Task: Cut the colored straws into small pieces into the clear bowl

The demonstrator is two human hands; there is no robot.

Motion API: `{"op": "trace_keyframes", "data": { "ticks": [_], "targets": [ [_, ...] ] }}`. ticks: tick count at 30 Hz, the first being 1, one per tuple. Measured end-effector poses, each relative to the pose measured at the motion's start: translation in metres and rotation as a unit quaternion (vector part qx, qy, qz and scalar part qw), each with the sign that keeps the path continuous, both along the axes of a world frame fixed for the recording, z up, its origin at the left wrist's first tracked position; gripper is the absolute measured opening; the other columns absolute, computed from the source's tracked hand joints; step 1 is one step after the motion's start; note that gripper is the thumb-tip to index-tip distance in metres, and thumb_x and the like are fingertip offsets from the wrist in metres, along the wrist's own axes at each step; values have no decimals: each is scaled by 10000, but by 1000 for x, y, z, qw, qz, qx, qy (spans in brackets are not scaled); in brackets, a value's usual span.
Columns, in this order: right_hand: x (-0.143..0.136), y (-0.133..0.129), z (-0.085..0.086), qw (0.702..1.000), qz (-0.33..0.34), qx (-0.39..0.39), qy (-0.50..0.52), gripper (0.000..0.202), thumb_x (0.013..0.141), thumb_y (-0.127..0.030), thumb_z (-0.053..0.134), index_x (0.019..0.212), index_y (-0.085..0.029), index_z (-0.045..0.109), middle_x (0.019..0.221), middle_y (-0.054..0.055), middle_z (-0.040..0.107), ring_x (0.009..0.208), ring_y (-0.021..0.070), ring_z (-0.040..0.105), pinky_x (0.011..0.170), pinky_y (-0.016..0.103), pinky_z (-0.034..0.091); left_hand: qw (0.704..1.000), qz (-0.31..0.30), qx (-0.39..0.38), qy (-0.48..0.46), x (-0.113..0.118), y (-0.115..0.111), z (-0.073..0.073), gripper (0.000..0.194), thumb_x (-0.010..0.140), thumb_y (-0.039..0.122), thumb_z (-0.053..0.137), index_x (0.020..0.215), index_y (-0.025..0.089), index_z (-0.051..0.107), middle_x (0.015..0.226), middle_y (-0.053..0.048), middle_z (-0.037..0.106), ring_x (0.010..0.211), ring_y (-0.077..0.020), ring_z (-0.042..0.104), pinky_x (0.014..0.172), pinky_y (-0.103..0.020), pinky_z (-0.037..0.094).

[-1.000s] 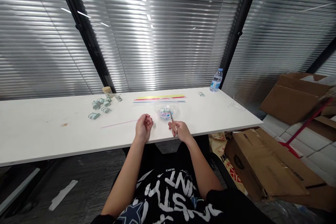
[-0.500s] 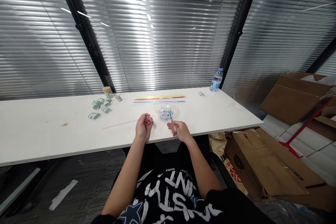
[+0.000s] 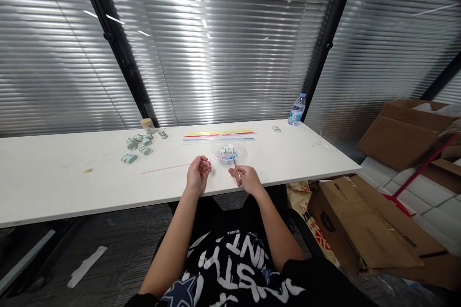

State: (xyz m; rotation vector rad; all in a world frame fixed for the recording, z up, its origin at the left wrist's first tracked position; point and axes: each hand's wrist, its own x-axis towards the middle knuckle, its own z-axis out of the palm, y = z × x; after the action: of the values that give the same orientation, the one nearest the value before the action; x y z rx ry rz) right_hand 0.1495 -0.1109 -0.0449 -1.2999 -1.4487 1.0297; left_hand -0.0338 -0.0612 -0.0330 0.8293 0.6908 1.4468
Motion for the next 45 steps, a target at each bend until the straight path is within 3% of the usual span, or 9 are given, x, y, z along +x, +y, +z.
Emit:
{"op": "trace_keyframes", "data": {
  "ticks": [17,26,45],
  "targets": [
    [0,3,-2,999,-6,9,-40,516,799,-648,534,621,-163,543,495,-5,512,504,99,485,579,213,383,1000,-2,-4,4,0,0,0,247,780,389,640,770,158,552,567,-1,563,514,-80,512,526,-183,398],
    [1,1,0,999,4,10,32,501,818,-619,523,636,-152,535,472,-16,474,483,85,455,551,203,367,1000,2,-3,0,-1,0,1,240,772,390,636,807,168,552,566,6,557,530,-90,518,540,-193,406],
    [3,-2,4,1000,29,-6,1,550,816,-659,505,687,-135,608,479,-8,507,484,82,464,556,197,372,1000,-11,-11,-4,-1,0,1,206,740,348,635,773,157,566,593,-10,577,543,-92,526,537,-192,407]
  ]
}}
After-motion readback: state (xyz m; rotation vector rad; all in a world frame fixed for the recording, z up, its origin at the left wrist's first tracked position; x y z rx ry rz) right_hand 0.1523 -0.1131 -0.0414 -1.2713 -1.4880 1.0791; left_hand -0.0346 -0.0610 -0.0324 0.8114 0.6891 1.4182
